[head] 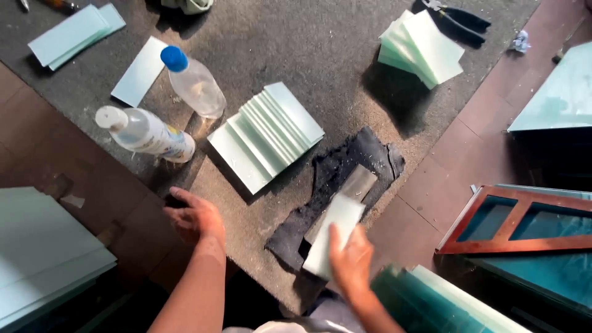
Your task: Manually sanding the edges of small rectangular glass pieces using a sanding block on a workbench.
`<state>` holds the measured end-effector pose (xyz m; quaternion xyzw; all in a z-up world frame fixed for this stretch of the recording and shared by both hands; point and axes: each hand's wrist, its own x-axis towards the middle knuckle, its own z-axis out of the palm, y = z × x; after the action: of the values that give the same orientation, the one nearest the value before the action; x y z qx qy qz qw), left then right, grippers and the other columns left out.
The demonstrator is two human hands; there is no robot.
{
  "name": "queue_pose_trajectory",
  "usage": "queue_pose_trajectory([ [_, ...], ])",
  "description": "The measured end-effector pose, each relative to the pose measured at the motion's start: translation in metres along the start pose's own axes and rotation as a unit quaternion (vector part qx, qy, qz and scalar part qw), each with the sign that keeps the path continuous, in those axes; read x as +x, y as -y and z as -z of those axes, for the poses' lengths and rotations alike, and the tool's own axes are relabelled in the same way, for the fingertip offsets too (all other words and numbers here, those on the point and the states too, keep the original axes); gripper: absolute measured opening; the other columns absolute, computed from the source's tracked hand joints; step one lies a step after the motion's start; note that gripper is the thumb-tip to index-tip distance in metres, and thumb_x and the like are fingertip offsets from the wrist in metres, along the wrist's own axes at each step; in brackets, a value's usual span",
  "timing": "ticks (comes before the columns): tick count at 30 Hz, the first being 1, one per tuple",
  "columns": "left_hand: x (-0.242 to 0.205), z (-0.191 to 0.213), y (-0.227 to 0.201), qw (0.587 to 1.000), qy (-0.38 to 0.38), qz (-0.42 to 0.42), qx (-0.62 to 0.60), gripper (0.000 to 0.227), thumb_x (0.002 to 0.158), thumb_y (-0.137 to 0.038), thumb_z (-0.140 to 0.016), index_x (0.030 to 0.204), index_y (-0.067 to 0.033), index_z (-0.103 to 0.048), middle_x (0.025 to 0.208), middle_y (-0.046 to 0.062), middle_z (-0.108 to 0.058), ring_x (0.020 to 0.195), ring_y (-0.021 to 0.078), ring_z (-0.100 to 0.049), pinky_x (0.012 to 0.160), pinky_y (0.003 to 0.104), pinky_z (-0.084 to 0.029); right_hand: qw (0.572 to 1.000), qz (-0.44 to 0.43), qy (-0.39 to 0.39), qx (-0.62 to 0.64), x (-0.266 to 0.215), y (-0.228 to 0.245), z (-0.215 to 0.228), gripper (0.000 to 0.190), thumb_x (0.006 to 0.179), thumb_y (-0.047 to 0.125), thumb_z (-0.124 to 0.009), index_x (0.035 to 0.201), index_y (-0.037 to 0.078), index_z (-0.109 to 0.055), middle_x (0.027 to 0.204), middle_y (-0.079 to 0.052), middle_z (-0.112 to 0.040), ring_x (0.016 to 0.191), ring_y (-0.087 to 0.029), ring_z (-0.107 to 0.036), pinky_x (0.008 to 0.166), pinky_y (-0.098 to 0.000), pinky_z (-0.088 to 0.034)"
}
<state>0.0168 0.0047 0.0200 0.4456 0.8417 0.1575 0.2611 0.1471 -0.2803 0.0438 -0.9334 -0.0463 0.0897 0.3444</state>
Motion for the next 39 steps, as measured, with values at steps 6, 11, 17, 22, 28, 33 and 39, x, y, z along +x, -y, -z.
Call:
queue_pose_trajectory([
  [6,0.003,-0.005,-0.001,0.998,0.003,0.05,-0.023,0.102,0.104,-0.082,-0.025,0.17,-0.0053,-0.042,0.167,0.026,-0.052,0.151,0.048,-0.05,0.129,0.055,-0.034,0.998,0.07,-0.005,0.001,0.061,-0.019,0.005,0.037,0.107,0.044,-0.071,0.095,0.008,-0.07,0.085,-0.011,-0.074,0.079,-0.027,-0.072,0.072,-0.0478,-0.052],
  [11,-0.013,0.016,-0.022,0.996,0.044,0.067,-0.028,0.105,0.103,-0.083,-0.022,0.174,-0.0065,-0.034,0.174,0.025,-0.043,0.159,0.047,-0.04,0.132,0.057,-0.027,0.999,0.011,0.052,-0.008,-0.004,-0.008,0.0,0.037,0.104,0.044,-0.067,0.106,0.008,-0.075,0.092,-0.014,-0.08,0.085,-0.035,-0.079,0.079,-0.0505,-0.058],
  [17,-0.003,0.008,-0.012,0.997,0.048,0.049,-0.018,0.102,0.105,-0.078,-0.023,0.174,-0.0031,-0.033,0.171,0.029,-0.046,0.153,0.0513,-0.047,0.128,0.058,-0.034,0.998,0.058,-0.023,-0.025,0.047,-0.025,0.004,0.04,0.104,0.045,-0.073,0.099,0.005,-0.074,0.086,-0.015,-0.078,0.078,-0.034,-0.077,0.072,-0.0513,-0.054],
  [22,-0.001,0.002,-0.005,0.998,0.028,0.049,-0.034,0.103,0.104,-0.08,-0.025,0.172,-0.0042,-0.037,0.168,0.026,-0.051,0.151,0.0501,-0.05,0.127,0.057,-0.036,1.0,-0.004,0.002,-0.009,0.033,-0.006,0.018,0.041,0.108,0.046,-0.067,0.109,0.005,-0.069,0.099,-0.015,-0.079,0.088,-0.033,-0.075,0.079,-0.0497,-0.055],
  [28,0.011,-0.014,0.013,0.998,0.016,0.049,-0.044,0.089,0.11,-0.078,-0.032,0.167,-0.01,-0.042,0.162,0.019,-0.056,0.152,0.0418,-0.052,0.126,0.053,-0.04,0.997,-0.04,0.069,-0.016,0.025,-0.004,0.021,0.043,0.102,0.047,-0.075,0.098,0.005,-0.07,0.086,-0.019,-0.077,0.086,-0.042,-0.076,0.075,-0.054,-0.055],
  [33,0.0,-0.004,0.011,0.998,0.02,-0.002,-0.062,0.082,0.118,-0.076,-0.025,0.161,-0.0111,-0.051,0.144,0.021,-0.068,0.142,0.0412,-0.066,0.114,0.056,-0.053,0.999,0.039,-0.03,0.01,0.048,-0.016,0.017,0.042,0.109,0.035,-0.075,0.1,-0.006,-0.069,0.088,-0.034,-0.073,0.088,-0.059,-0.074,0.075,-0.0675,-0.051],
  [39,-0.006,0.01,0.002,0.997,0.041,0.038,-0.054,0.09,0.116,-0.082,-0.022,0.169,-0.0121,-0.043,0.157,0.019,-0.061,0.15,0.0364,-0.059,0.123,0.054,-0.045,0.998,0.016,0.062,-0.028,0.016,-0.023,0.006,0.04,0.095,0.044,-0.087,0.085,0.009,-0.07,0.075,-0.021,-0.075,0.083,-0.048,-0.08,0.068,-0.0597,-0.057],
])
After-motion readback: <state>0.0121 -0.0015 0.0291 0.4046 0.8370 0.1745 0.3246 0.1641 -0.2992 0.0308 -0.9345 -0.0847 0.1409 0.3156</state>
